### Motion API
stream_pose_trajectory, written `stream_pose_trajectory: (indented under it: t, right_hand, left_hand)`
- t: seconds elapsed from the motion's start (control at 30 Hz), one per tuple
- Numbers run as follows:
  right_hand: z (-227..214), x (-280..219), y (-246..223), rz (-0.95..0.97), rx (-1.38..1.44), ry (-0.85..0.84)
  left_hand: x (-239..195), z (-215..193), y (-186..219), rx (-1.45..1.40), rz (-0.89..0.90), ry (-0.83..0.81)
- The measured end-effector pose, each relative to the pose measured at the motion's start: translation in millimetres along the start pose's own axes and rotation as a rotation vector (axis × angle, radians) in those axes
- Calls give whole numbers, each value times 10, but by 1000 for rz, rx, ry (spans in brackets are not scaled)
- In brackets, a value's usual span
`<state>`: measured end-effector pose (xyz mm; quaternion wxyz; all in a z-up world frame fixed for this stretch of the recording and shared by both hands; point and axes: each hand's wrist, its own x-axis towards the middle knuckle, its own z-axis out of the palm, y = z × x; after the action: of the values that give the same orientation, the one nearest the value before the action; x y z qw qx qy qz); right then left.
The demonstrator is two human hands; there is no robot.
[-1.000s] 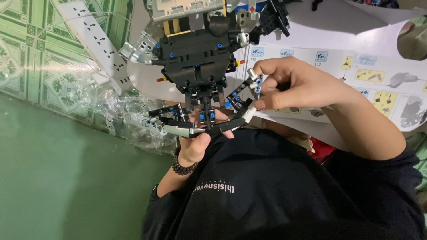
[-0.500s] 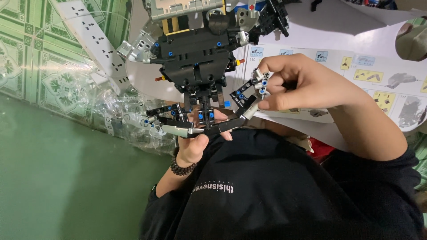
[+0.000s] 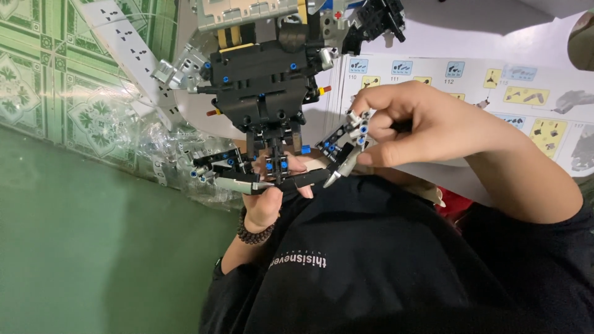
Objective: The person assembles a complex Lego model by connecting various small plastic pieces. They follow an instruction manual laid out on the table, picking up pieces, aligning them, and snapping them together to build sub-assemblies and attach them to the main structure.
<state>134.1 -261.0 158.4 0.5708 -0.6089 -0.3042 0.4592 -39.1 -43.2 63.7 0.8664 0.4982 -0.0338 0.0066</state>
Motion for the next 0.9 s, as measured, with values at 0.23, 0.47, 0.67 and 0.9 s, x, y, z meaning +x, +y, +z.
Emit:
stream_pose_trajectory:
  t: [0.23, 0.47, 0.67, 0.9]
  right_hand:
    - [41, 77, 81, -16, 40, -50]
    - [31, 113, 135, -18, 118, -96]
    - [41, 152, 177, -59, 129, -113]
    - [-67, 200, 413, -133, 210, -182]
  left_hand:
    - [-40, -99, -101, -61, -22, -45]
    - [-56, -61, -90, -38, -82, 1]
    - [-2, 48, -73, -44, -42, -41]
    - [167, 197, -1, -4, 124, -68]
